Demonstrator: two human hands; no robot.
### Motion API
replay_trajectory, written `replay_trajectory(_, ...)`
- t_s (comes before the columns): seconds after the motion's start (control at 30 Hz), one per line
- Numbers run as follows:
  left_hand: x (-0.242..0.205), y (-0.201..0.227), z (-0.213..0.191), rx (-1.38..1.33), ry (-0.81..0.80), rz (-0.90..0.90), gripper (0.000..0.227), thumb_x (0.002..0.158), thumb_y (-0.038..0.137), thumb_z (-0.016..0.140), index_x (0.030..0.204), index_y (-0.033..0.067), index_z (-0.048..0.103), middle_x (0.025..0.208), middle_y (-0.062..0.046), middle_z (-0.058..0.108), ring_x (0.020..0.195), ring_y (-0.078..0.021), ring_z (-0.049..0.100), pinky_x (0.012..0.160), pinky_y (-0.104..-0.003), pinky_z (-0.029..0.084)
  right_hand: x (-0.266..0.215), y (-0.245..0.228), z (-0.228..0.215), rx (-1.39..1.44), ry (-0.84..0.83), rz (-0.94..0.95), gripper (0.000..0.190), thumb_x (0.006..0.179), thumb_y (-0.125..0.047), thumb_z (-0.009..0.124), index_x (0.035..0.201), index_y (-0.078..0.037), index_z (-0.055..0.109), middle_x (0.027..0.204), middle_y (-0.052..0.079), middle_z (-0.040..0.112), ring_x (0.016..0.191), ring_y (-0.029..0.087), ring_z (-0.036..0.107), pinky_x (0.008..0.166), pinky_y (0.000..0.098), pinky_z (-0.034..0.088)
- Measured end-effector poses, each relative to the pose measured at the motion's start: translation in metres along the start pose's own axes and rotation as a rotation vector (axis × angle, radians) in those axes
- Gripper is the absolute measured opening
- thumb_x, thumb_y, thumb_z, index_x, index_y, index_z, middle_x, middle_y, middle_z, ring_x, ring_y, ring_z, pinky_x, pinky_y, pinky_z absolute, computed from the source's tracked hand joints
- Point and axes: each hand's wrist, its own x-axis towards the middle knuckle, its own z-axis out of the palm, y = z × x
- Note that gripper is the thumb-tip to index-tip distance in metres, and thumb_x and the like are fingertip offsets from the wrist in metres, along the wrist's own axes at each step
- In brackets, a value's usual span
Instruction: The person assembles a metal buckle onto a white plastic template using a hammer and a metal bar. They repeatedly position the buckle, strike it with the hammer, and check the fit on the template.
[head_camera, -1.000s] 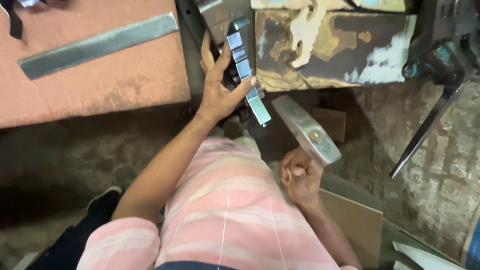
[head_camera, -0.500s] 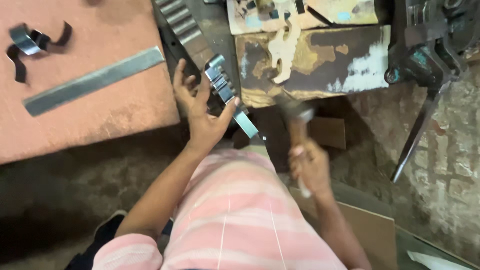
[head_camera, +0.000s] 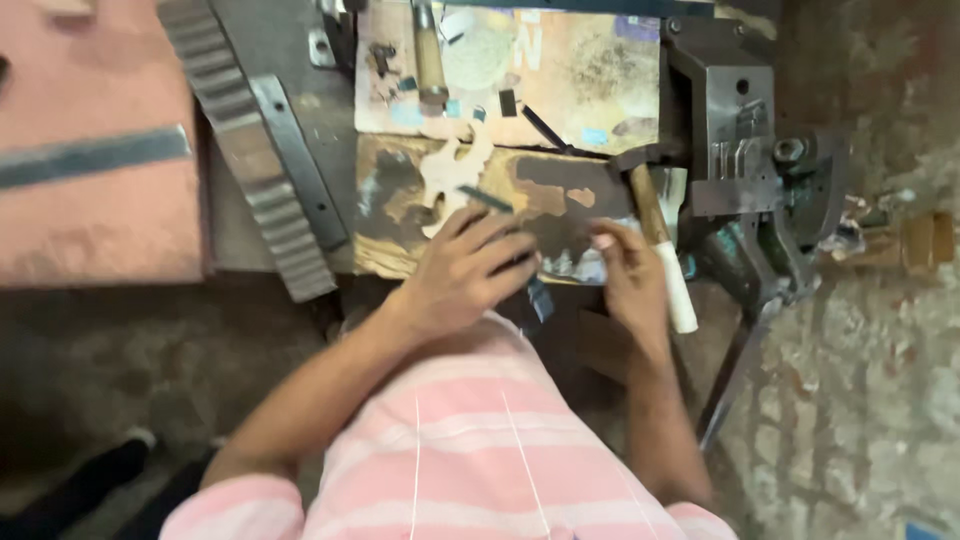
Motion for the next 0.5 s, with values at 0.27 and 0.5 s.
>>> replay_trajectory(0.27,-0.017,0.042,0.042,0.030,0.103,-0.521,0.040,0.087,0.009,0.072,0.127,0.0078,0.072,0.129,-0.015,0.067,0.120,-0.0312,0.060,0.102,-0.043,0.048,0.028,0.019,0.016,0.483,-0.428,0.300,0.020,0.102,-0.018,0.068,0.112,0.000,0.071,0.077,0.000,0.063,0.070,0.007,0.056,0.066,0.0235,0.045)
replay_trajectory(0.5,-0.214,0.126,0.056,0.238,-1.221,-1.491,0.037,0.100,0.033,0.050,0.129,0.0153,0.067,0.129,-0.010,0.068,0.120,-0.0286,0.063,0.099,-0.045,0.052,0.068,0.039,-0.010,0.597,-0.268,0.210,0.018,0.108,-0.018,0.065,0.096,-0.005,0.063,0.077,0.001,0.064,0.066,0.008,0.058,0.061,0.0255,0.048)
